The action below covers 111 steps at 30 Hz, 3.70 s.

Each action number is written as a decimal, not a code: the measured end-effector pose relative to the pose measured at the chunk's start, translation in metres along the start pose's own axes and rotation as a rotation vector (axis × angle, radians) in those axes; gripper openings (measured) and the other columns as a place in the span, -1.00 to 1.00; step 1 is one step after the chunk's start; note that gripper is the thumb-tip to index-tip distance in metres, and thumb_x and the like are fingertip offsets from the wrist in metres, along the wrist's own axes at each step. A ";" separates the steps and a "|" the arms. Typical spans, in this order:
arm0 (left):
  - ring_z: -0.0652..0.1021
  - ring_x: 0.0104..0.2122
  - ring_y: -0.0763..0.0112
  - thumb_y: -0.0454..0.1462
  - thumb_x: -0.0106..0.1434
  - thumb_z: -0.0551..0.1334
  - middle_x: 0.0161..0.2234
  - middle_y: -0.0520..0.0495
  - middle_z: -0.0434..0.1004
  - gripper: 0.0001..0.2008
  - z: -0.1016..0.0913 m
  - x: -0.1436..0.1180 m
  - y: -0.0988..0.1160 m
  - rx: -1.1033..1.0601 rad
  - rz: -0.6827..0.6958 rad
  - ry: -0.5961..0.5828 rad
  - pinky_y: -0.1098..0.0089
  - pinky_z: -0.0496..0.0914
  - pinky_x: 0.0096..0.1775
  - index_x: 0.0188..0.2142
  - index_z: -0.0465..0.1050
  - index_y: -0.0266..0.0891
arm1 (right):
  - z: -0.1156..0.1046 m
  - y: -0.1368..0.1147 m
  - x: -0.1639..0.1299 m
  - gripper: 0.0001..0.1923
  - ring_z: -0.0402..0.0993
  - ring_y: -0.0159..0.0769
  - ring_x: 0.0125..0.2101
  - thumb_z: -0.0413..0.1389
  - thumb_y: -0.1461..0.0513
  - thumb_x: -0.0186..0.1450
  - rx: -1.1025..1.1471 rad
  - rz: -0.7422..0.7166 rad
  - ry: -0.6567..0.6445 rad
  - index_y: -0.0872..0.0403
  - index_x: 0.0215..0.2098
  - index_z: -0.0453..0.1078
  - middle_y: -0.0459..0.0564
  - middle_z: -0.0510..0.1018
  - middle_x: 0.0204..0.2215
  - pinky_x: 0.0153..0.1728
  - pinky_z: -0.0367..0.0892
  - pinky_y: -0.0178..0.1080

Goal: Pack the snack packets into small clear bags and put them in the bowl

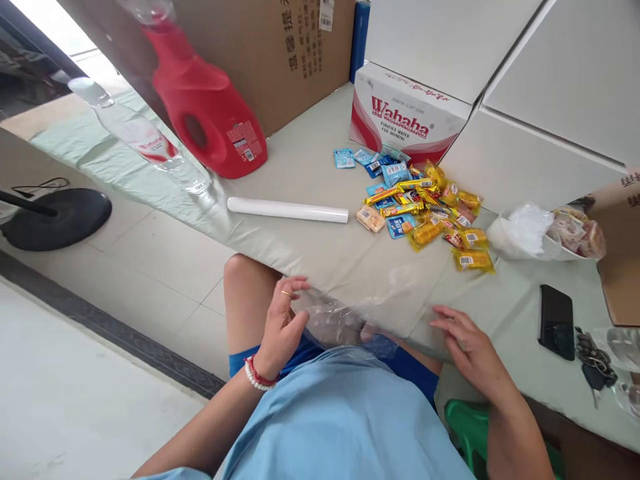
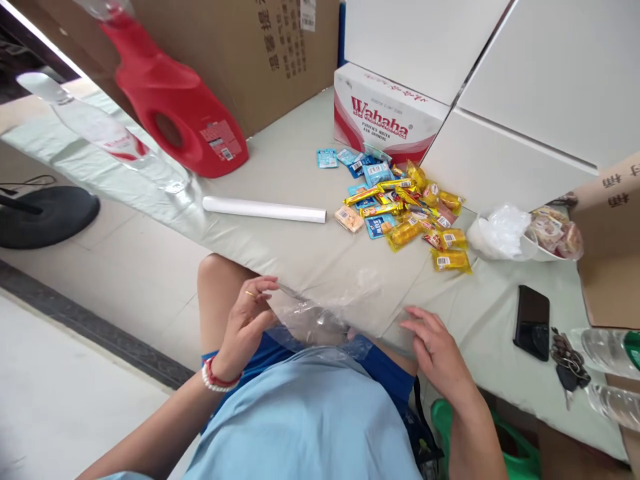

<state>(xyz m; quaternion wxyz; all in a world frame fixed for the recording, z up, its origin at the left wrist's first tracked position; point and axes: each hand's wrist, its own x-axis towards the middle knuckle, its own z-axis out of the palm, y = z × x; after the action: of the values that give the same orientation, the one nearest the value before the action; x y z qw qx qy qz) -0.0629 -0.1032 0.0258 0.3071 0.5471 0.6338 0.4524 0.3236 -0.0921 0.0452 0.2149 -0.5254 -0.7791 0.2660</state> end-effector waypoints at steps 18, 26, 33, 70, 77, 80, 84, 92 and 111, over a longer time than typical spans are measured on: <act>0.32 -0.58 0.47 0.16 0.37 0.13 -0.60 0.08 0.33 -0.49 0.073 0.053 0.041 -0.295 -0.093 -0.327 0.42 0.19 -0.47 -0.47 0.40 -0.19 | 0.023 -0.011 0.082 -0.53 0.46 -0.27 -0.36 0.35 -0.13 0.15 0.625 0.380 0.168 0.07 -0.24 0.57 -0.01 0.58 -0.38 -0.43 0.46 -0.27; 0.32 -0.69 0.55 0.20 0.32 0.20 -0.48 0.00 0.54 -0.48 0.094 0.054 0.054 -0.447 -0.159 -0.253 0.44 0.17 -0.59 -0.36 0.50 -0.20 | 0.037 -0.015 0.091 -0.21 0.60 -0.15 -0.22 0.34 -0.23 0.12 0.860 0.427 0.152 0.02 0.15 0.42 0.10 0.66 -0.19 -0.29 0.56 -0.16; 0.43 -0.64 0.57 0.20 0.29 0.23 -0.14 -0.21 0.68 -0.45 0.073 0.073 0.029 -0.591 -0.275 -0.040 0.45 0.18 -0.59 -0.12 0.56 -0.25 | 0.034 -0.002 0.108 -0.50 0.31 -0.40 -0.52 0.43 -0.11 -0.01 0.846 0.483 0.520 0.06 -0.33 0.49 -0.17 0.42 -0.54 -0.58 0.27 -0.36; 0.24 0.42 0.02 -0.08 0.51 -0.02 0.44 -0.30 0.17 -0.40 0.111 0.070 -0.003 0.803 0.396 -0.298 -0.26 -0.11 0.40 0.45 0.16 -0.20 | 0.019 0.020 0.198 -0.91 0.56 -0.13 -0.26 0.23 0.24 0.26 -0.186 0.147 0.037 0.04 -0.28 0.59 0.05 0.67 -0.31 -0.19 0.36 -0.21; 0.24 0.42 -0.01 -0.07 0.52 -0.05 0.44 -0.32 0.16 -0.40 0.107 0.073 0.000 0.751 0.326 -0.233 -0.29 -0.05 0.38 0.44 0.16 -0.23 | -0.006 0.038 0.199 -0.70 0.53 -0.11 -0.15 0.09 0.19 0.37 -0.157 0.139 0.376 0.13 -0.04 0.57 0.18 0.59 -0.08 -0.02 0.40 -0.08; 0.20 0.44 -0.07 -0.07 0.51 -0.02 0.44 -0.34 0.17 -0.40 0.100 0.074 0.013 0.707 0.309 -0.114 -0.27 -0.03 0.37 0.43 0.19 -0.27 | -0.007 0.032 0.173 -0.61 0.52 -0.06 -0.06 0.10 0.14 0.39 -0.178 0.102 0.524 0.12 0.10 0.51 0.25 0.51 0.07 0.04 0.41 -0.01; 0.20 0.44 -0.02 -0.10 0.51 0.00 0.40 -0.33 0.26 -0.45 0.094 0.075 0.033 0.645 0.472 -0.040 -0.17 -0.09 0.41 0.38 0.27 -0.28 | 0.011 0.015 0.127 -0.62 0.50 -0.06 0.03 -0.03 0.08 0.51 -0.249 -0.057 0.499 0.05 0.09 0.51 0.17 0.58 -0.01 0.14 0.37 0.03; 0.20 0.44 0.11 -0.04 0.54 -0.08 0.47 -0.17 0.12 -0.42 0.104 0.100 -0.002 0.829 0.471 -0.411 -0.19 -0.09 0.42 0.45 0.16 -0.13 | 0.045 0.055 0.050 -0.38 0.05 -0.03 0.44 -0.19 0.00 0.56 -0.528 0.131 0.065 0.04 0.48 0.15 0.09 0.21 0.45 0.42 -0.02 0.16; 0.15 0.46 0.13 0.02 0.52 -0.11 0.49 -0.12 0.07 -0.37 0.095 0.115 -0.015 0.804 0.467 -0.422 -0.24 -0.20 0.42 0.47 0.09 -0.13 | 0.003 -0.015 0.291 -0.49 0.39 -0.04 0.16 -0.02 0.35 0.44 -0.837 0.064 -0.178 0.01 0.32 0.36 0.19 0.41 0.26 0.00 0.37 -0.16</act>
<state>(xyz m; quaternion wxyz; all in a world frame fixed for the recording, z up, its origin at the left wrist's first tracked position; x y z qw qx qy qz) -0.0098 0.0311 -0.0141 0.0846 0.8285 0.5428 0.1089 0.2075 0.1745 0.0689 -0.0934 -0.5660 -0.8188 -0.0224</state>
